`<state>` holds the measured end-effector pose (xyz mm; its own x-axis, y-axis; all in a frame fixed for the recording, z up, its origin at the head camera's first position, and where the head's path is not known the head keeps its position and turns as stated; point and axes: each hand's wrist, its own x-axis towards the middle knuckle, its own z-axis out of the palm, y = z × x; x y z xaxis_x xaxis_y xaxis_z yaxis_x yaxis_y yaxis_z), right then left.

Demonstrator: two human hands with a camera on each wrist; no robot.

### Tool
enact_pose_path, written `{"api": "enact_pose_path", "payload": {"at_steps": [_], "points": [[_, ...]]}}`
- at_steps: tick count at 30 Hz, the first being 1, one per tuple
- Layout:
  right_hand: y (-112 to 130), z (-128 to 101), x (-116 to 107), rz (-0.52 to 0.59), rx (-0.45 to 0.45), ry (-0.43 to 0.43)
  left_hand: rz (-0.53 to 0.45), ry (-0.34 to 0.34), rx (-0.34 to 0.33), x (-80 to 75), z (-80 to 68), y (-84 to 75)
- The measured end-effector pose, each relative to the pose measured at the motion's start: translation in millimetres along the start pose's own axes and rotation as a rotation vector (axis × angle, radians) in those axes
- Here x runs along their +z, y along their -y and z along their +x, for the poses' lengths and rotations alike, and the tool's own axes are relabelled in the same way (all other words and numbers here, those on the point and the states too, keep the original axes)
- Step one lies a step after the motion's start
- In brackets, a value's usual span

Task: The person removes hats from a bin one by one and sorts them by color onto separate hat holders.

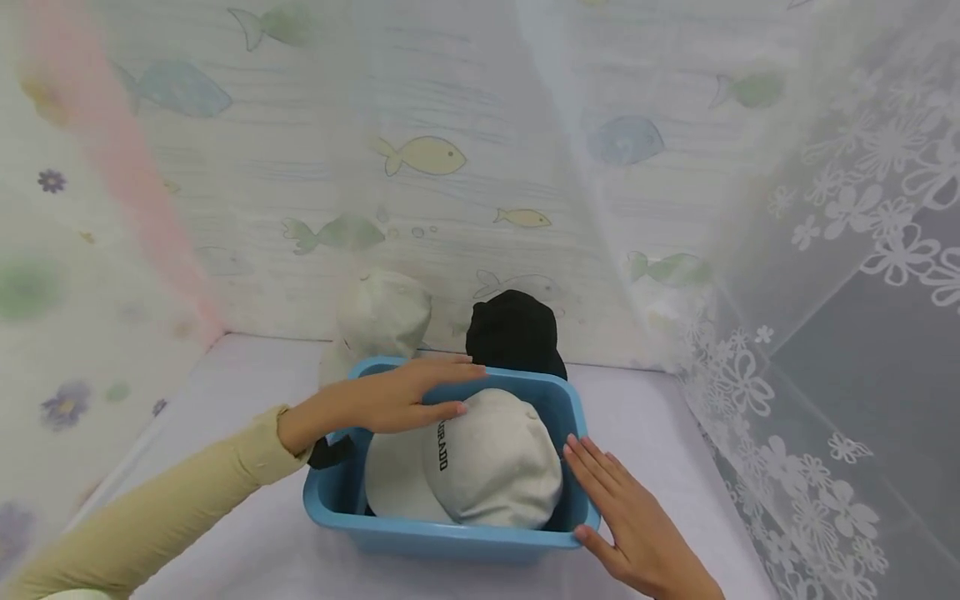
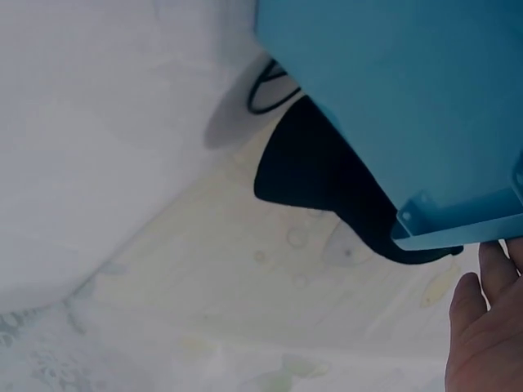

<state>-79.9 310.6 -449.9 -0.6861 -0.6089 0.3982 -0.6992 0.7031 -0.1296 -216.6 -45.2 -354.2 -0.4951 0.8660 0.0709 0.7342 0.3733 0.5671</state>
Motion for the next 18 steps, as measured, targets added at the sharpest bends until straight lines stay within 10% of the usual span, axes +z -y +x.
{"api": "enact_pose_path", "payload": {"at_steps": [10, 18], "points": [[-0.6, 0.3, -1.4, -0.036, -0.002, 0.023, -0.013, 0.179, -0.021, 23.6, 49.4, -5.2], [-2.7, 1.9, -0.9, -0.047, -0.004, 0.03, 0.061, 0.125, -0.071, 41.2, 65.1, -9.7]]}}
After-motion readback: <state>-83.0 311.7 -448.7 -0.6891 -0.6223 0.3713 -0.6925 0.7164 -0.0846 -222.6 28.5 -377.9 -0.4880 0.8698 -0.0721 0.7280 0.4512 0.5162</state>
